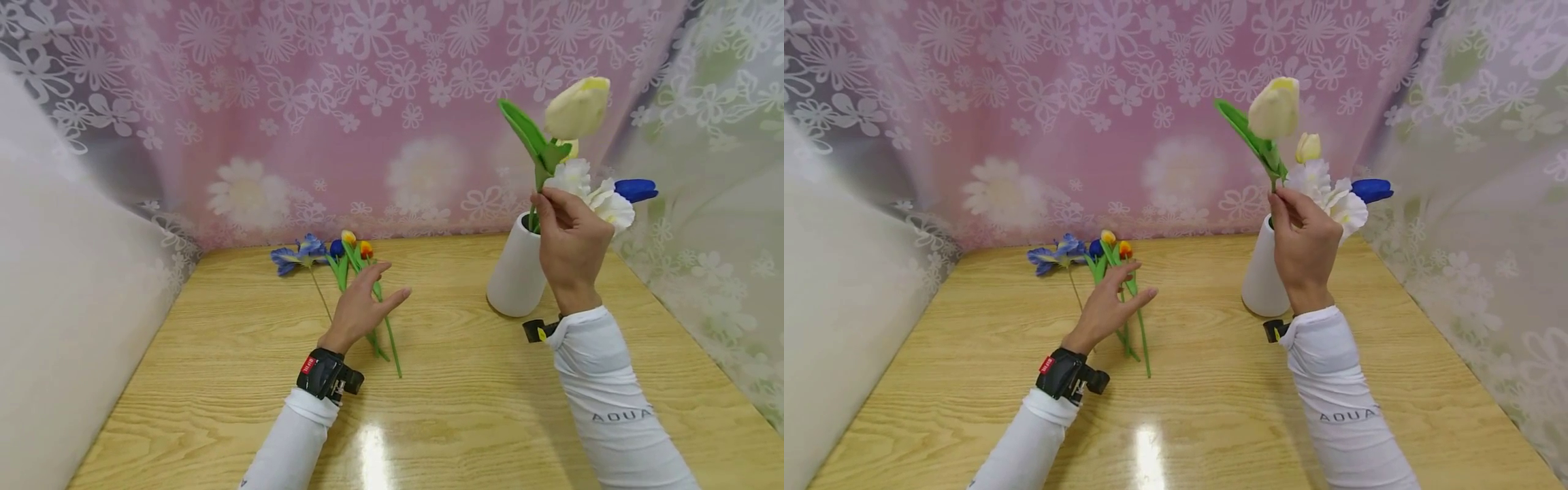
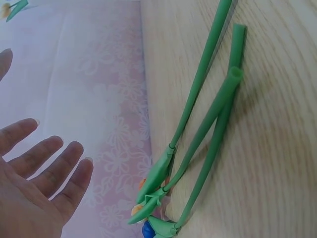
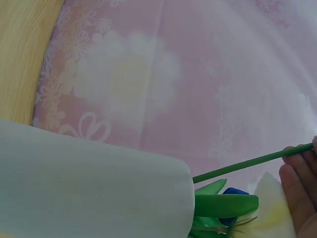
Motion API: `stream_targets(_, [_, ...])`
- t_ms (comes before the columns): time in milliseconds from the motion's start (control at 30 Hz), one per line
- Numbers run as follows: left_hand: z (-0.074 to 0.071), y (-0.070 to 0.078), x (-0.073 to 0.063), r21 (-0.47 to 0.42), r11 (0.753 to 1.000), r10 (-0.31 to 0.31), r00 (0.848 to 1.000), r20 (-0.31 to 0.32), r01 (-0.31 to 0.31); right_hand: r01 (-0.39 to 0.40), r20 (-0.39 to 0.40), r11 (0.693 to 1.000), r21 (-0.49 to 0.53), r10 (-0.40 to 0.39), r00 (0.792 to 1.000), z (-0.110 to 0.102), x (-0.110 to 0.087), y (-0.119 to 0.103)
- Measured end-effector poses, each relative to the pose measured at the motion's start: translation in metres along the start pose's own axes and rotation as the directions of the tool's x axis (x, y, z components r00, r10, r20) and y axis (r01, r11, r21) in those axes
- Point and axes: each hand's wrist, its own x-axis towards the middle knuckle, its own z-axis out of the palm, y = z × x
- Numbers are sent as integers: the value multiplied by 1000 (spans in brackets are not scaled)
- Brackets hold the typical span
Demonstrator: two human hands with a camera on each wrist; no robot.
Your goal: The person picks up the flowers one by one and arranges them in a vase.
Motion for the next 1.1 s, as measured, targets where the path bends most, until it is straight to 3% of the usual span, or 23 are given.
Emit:
stream_targets(200, [2,0,-1,-6,1000,-5,1000,5,5,-68,11,995,-68,69,998,-1,1,4])
stream_targets(400, [3,-1,-1,-6,1000,-13,1000,6,13,-91,-7,993,-80,90,996,-2,3,4])
stream_targets(600, [4,-5,-1,-13,1000,-23,1000,14,23,-96,23,991,-97,99,995,-2,5,5])
stream_targets(767, [6,-7,-1,-5,1000,-21,1000,11,21,-151,86,967,-205,172,981,-5,7,7])
stream_targets(967, [6,-7,0,7,1000,-10,1000,17,10,-135,132,941,-311,184,974,-9,10,11])
stream_targets(1033, [6,-7,0,3,1000,-11,1000,23,11,-148,174,922,-357,222,959,-11,12,11])
stream_targets(1067, [5,-6,0,2,1000,-13,1000,26,13,-165,213,905,-393,264,941,-12,13,11])
stream_targets(1100, [5,-6,0,-1,1000,-18,999,27,18,-193,261,882,-430,326,909,-14,14,11])
